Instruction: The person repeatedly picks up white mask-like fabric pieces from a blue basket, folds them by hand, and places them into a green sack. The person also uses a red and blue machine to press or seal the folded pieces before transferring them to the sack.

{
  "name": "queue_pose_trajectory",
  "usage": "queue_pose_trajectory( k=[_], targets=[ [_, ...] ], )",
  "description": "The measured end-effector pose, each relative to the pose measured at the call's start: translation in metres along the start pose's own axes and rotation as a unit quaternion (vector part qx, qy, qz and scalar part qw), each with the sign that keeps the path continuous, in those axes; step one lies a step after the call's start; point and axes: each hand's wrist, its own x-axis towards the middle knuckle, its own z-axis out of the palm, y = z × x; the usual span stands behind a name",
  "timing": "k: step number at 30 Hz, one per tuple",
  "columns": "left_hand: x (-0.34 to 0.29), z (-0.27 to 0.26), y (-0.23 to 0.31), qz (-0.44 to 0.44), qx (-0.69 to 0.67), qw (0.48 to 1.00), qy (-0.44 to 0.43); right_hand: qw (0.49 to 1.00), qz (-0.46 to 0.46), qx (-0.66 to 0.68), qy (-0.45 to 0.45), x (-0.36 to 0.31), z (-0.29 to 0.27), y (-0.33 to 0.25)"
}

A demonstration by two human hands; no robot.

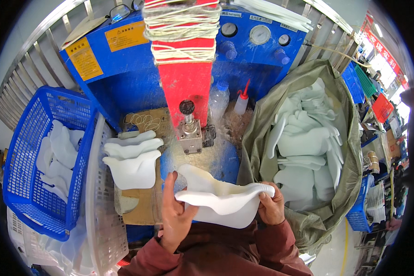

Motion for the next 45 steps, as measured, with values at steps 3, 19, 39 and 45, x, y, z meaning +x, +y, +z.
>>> queue_pose_trajectory(
  k=[3,19,39,45],
  targets=[
    [-0.001,-0.012,-0.009,-0.050,-0.145,0.987,0.047,1.000,0.011,-0.020,-0.008,0.001,-0.007,0.005],
    [-0.005,-0.030,-0.012,-0.178,-0.129,0.975,-0.010,0.993,0.095,-0.070,0.005,0.007,-0.017,0.013],
    [-0.006,-0.016,-0.005,-0.175,-0.126,0.976,-0.028,0.729,-0.348,-0.574,-0.136,-0.004,0.105,0.000],
    [-0.007,-0.014,-0.006,-0.176,-0.125,0.976,-0.035,0.718,-0.364,-0.579,-0.130,-0.003,0.104,0.004]
  ],
)
